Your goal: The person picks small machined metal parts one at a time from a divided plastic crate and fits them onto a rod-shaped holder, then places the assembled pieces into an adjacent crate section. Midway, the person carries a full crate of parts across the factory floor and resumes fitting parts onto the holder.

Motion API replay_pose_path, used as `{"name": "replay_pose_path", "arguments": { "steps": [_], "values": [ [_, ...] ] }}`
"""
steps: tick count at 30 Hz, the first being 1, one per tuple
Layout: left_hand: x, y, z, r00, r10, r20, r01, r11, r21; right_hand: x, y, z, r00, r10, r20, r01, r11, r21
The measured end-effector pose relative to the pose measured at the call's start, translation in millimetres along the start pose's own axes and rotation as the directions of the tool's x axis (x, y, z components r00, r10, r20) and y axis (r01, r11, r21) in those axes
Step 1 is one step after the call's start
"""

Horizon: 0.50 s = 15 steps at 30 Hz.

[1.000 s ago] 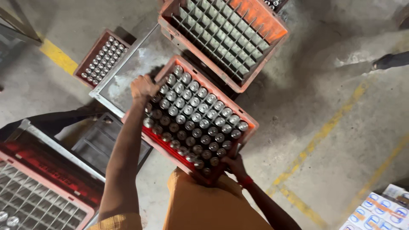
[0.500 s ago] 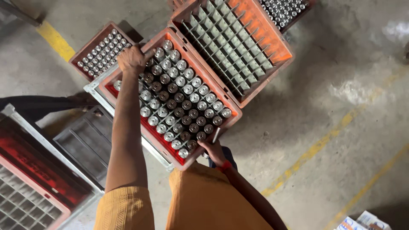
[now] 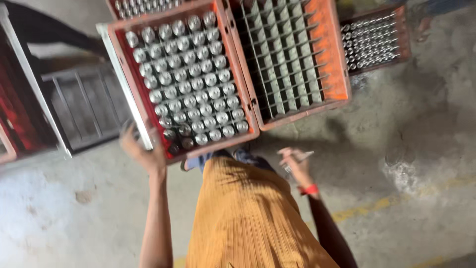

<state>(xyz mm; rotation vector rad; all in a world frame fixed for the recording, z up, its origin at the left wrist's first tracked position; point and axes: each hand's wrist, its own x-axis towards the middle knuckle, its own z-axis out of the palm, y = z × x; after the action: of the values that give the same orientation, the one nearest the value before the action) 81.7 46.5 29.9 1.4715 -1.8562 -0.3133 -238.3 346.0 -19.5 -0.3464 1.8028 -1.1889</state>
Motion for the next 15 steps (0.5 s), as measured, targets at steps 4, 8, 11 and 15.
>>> {"name": "replay_pose_path", "arguments": {
  "steps": [4,8,11,15],
  "values": [
    [-65.1,7.0,-49.4,0.932,-0.352,-0.084,0.34,0.931,-0.131,17.9,-16.9,-101.8,0.968,-0.122,-0.219,0.13,0.991,0.024],
    [-77.5,25.5,-27.3,0.933,-0.341,-0.118,0.315,0.928,-0.198,77.4,-66.1,-142.3,0.895,-0.285,-0.344,0.296,0.955,-0.02],
    [-66.3,45.0,5.7,0.982,-0.19,-0.015,0.183,0.959,-0.216,125.1,-112.5,-153.4,0.926,-0.271,-0.263,0.292,0.955,0.046],
    [-27.5,76.6,46.9,0.987,-0.101,0.128,0.134,0.949,-0.285,158.5,-158.2,-151.0,0.917,-0.332,-0.222,0.316,0.943,-0.104]
  ]
}}
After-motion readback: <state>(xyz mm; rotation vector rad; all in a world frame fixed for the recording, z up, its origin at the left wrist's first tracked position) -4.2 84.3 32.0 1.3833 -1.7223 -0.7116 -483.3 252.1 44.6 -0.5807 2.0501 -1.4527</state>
